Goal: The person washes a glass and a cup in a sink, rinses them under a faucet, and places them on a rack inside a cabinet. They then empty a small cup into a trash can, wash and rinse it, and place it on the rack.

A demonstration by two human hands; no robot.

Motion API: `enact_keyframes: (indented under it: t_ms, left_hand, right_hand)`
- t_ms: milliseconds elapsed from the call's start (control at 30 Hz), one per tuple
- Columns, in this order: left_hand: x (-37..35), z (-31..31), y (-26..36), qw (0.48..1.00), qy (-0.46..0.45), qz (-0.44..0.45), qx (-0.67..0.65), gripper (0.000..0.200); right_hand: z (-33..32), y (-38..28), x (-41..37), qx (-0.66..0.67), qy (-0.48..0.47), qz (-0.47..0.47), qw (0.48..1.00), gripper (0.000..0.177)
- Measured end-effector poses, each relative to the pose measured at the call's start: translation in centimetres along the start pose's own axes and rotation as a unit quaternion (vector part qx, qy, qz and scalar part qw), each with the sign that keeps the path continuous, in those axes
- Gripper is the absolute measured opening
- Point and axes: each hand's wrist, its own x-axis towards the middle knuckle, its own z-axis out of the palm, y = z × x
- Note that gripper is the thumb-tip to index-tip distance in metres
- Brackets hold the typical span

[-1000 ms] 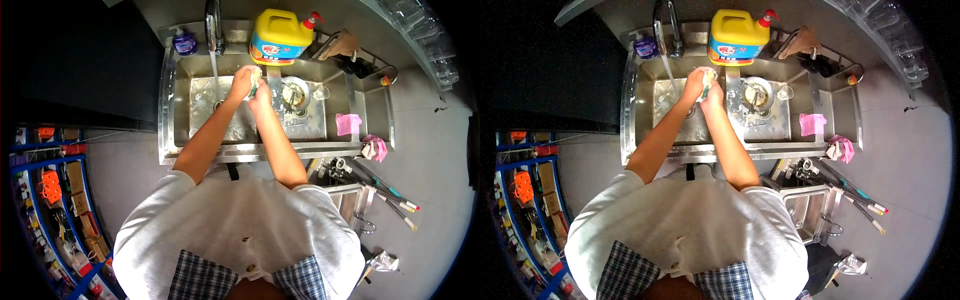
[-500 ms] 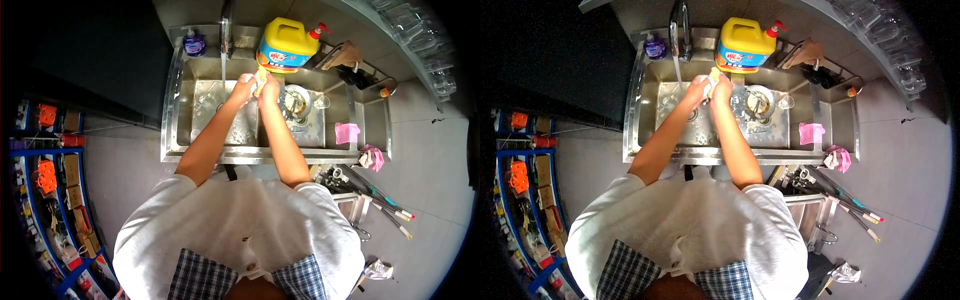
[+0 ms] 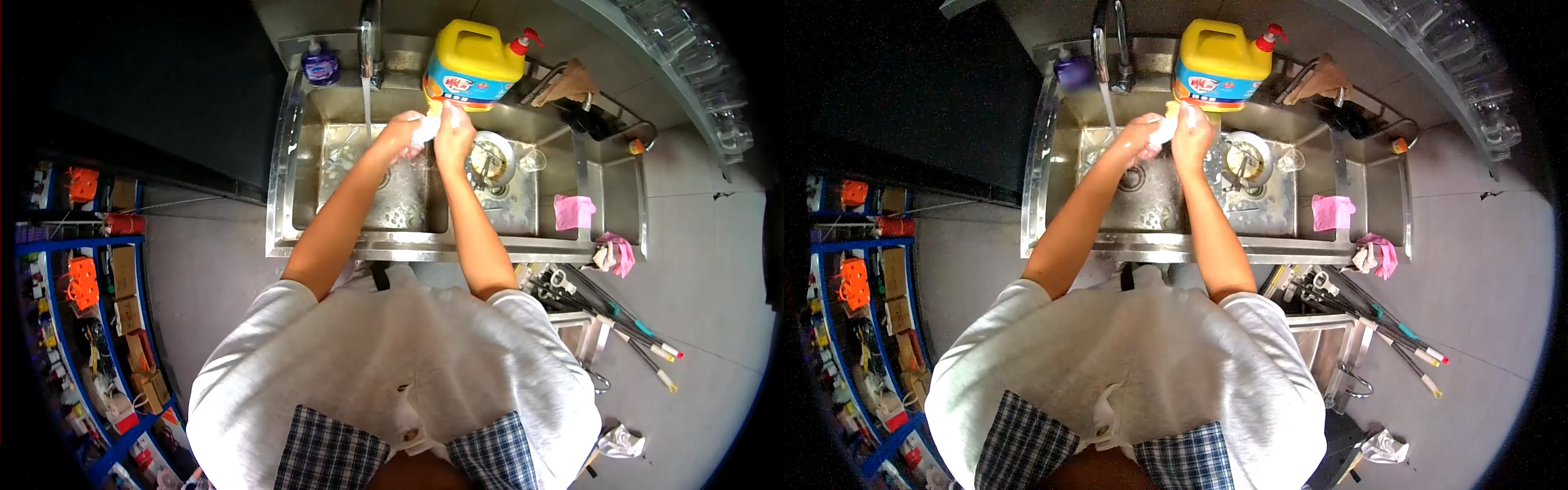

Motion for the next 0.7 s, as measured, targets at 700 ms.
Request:
enact_keyframes:
  t_ms: [700]
  left_hand:
    - [2.9,-1.3,0.9,0.928,0.127,0.058,-0.347,0.048]
  right_hand:
    - [0.2,2.4,-0.2,0.036,-0.025,0.171,0.984,0.026]
